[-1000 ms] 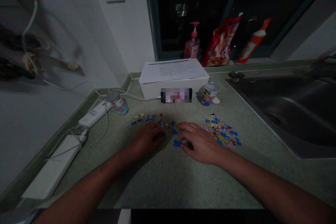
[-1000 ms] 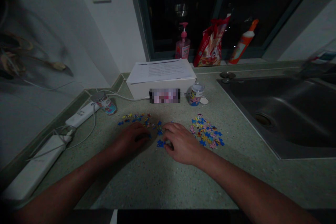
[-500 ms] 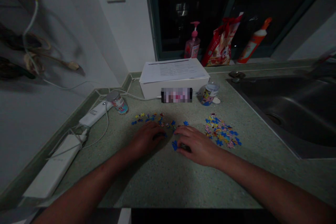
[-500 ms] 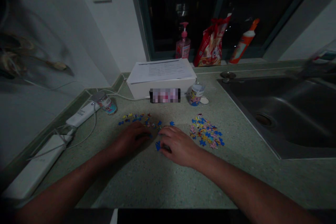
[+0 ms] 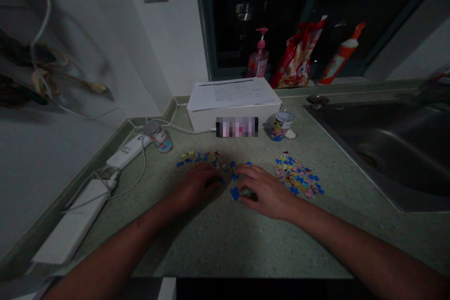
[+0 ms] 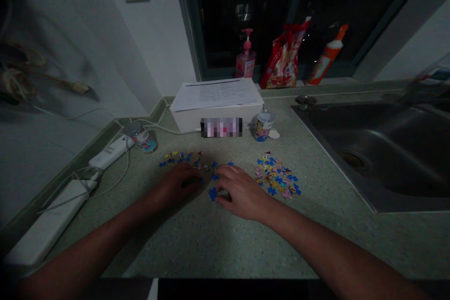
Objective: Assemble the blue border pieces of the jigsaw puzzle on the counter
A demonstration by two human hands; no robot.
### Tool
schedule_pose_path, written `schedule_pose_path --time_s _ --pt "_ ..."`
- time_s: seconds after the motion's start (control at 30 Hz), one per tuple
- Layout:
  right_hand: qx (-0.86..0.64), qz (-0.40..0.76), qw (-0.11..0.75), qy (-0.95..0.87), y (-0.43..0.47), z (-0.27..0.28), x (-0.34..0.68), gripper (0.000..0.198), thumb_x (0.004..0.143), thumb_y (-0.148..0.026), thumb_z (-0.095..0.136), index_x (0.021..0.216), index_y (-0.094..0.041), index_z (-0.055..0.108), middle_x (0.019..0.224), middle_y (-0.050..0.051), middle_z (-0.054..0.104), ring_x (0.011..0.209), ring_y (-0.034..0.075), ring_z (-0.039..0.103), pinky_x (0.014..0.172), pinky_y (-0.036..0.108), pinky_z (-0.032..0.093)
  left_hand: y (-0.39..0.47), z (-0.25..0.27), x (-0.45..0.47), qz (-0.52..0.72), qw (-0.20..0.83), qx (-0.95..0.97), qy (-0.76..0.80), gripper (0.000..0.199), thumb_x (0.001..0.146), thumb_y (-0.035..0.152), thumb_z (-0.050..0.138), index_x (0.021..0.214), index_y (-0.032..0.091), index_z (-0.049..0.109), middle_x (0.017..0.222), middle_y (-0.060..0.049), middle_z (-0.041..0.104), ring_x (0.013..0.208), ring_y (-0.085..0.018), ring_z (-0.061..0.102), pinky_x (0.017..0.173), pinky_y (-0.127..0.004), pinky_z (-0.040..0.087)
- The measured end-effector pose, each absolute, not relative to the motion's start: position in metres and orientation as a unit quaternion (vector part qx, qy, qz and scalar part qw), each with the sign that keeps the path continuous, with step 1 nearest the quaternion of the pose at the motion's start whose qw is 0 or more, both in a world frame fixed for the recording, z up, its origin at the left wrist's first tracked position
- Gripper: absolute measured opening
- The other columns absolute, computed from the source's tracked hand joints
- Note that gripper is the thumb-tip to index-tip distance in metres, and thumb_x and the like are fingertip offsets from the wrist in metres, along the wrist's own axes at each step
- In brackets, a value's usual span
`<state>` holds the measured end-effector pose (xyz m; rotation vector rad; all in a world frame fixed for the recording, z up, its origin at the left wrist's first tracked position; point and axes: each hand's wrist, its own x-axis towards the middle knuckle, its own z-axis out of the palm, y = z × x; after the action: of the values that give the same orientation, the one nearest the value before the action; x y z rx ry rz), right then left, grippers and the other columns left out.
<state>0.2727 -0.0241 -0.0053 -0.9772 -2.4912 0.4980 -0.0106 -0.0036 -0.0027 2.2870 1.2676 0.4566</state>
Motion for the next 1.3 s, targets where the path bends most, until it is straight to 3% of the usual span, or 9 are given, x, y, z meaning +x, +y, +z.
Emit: schedule_pose_path --time_s 0.63,0.97,1.3 --pt "-0.33 0.172 0.23 -0.899 -0.023 -0.006 0.273 0.005 0.097 -0.017 0.075 0.099 -0.021 0.075 0.137 0.015 0.073 0.139 0.035 0.064 0.116 0.057 0.055 0.0 -0.012 -0.015 0.184 0.223 0.845 0.45 0.017 0.1 0.024 0.069 0.11 0.028 0.082 0.114 -0.008 0.077 0.112 -0.031 0.07 0.102 -0.048 0.055" --pt "-0.368 0.139 0.257 -0.883 -0.017 -0.003 0.277 0.012 0.099 -0.012 0.065 0.1 -0.022 0.07 0.133 0.014 0.074 0.131 0.032 0.067 0.11 0.053 0.057 -0.003 -0.007 -0.014 0.167 0.219 0.852 0.444 0.035 0.103 0.021 0.06 0.133 0.029 0.078 0.127 -0.011 0.075 0.122 -0.032 0.067 0.108 -0.051 0.054" --pt "-0.366 0.146 0.252 -0.884 -0.018 -0.008 0.276 0.014 0.098 -0.01 0.063 0.099 -0.022 0.07 0.131 0.014 0.073 0.132 0.031 0.067 0.112 0.054 0.057 -0.006 -0.001 -0.003 0.151 0.211 0.844 0.47 0.016 0.099 0.021 0.066 0.108 0.027 0.076 0.113 -0.01 0.073 0.111 -0.032 0.066 0.1 -0.051 0.054"
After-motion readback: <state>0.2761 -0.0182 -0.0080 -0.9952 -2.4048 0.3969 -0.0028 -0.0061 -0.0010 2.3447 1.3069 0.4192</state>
